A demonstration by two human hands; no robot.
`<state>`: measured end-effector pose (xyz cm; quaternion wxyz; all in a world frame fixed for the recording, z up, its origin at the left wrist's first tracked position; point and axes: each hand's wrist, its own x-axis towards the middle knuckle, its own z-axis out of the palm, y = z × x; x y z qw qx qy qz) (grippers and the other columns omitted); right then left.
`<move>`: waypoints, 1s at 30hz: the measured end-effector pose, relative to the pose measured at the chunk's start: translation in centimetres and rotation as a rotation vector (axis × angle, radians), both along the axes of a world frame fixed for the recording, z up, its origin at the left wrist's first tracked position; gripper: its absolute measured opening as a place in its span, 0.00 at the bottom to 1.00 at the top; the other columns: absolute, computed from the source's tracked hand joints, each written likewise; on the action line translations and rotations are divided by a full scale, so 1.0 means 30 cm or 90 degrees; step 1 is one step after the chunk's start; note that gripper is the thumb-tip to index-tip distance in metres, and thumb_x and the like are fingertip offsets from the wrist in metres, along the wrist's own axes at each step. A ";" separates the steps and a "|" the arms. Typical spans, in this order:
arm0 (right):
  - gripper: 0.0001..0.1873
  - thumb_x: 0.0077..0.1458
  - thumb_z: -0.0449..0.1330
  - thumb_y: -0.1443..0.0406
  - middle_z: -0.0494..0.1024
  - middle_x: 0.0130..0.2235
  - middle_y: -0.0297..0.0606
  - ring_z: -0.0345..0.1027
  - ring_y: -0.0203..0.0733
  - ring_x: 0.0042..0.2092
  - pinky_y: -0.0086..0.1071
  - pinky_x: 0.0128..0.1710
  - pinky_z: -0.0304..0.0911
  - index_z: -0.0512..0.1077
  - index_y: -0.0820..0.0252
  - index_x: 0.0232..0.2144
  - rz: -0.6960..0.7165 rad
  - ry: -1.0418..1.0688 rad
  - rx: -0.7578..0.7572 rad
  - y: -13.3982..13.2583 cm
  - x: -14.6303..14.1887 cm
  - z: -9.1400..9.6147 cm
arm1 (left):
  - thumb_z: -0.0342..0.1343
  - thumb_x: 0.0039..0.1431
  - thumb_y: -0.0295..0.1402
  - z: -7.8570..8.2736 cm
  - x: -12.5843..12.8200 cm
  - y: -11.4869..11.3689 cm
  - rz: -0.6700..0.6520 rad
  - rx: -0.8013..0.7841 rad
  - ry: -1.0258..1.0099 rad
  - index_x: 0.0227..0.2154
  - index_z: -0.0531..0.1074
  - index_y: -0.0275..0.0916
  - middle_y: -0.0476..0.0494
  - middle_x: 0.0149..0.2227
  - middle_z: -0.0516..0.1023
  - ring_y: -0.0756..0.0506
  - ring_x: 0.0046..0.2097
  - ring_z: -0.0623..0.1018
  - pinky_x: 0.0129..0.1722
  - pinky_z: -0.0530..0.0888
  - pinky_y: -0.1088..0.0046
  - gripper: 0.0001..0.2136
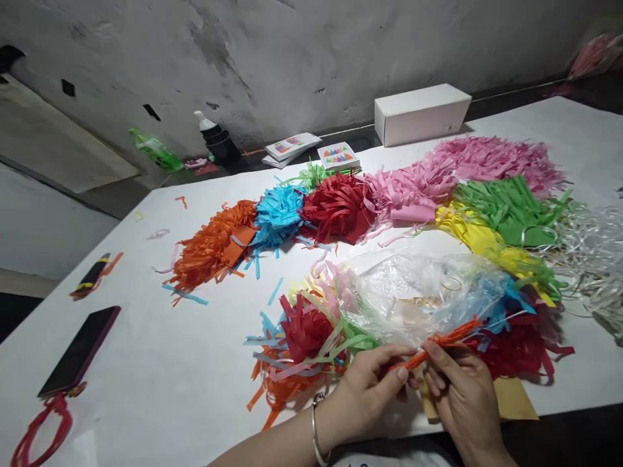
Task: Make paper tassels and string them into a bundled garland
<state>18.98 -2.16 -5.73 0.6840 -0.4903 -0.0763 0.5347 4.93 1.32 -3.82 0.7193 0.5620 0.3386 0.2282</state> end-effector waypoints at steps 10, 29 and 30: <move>0.16 0.34 0.78 0.63 0.66 0.17 0.27 0.52 0.23 0.15 0.20 0.12 0.50 0.75 0.63 0.20 -0.077 -0.020 0.013 0.010 0.009 0.006 | 0.42 0.70 0.36 0.015 -0.022 0.006 -0.094 0.311 0.259 0.26 0.58 0.40 0.53 0.25 0.61 0.50 0.28 0.62 0.28 0.57 0.74 0.15; 0.17 0.36 0.78 0.64 0.65 0.14 0.24 0.54 0.25 0.13 0.20 0.11 0.51 0.73 0.63 0.23 -0.148 -0.040 0.015 0.044 0.131 0.049 | 0.48 0.67 0.34 0.065 -0.028 -0.009 -0.006 0.258 0.166 0.51 0.71 0.37 0.37 0.49 0.75 0.42 0.50 0.72 0.52 0.67 0.65 0.14; 0.17 0.36 0.78 0.64 0.65 0.14 0.24 0.55 0.26 0.14 0.20 0.11 0.52 0.73 0.63 0.24 -0.146 -0.043 0.020 0.040 0.120 0.048 | 0.47 0.68 0.33 0.076 -0.021 -0.008 0.006 0.236 0.159 0.53 0.70 0.38 0.37 0.51 0.75 0.42 0.52 0.72 0.54 0.66 0.65 0.15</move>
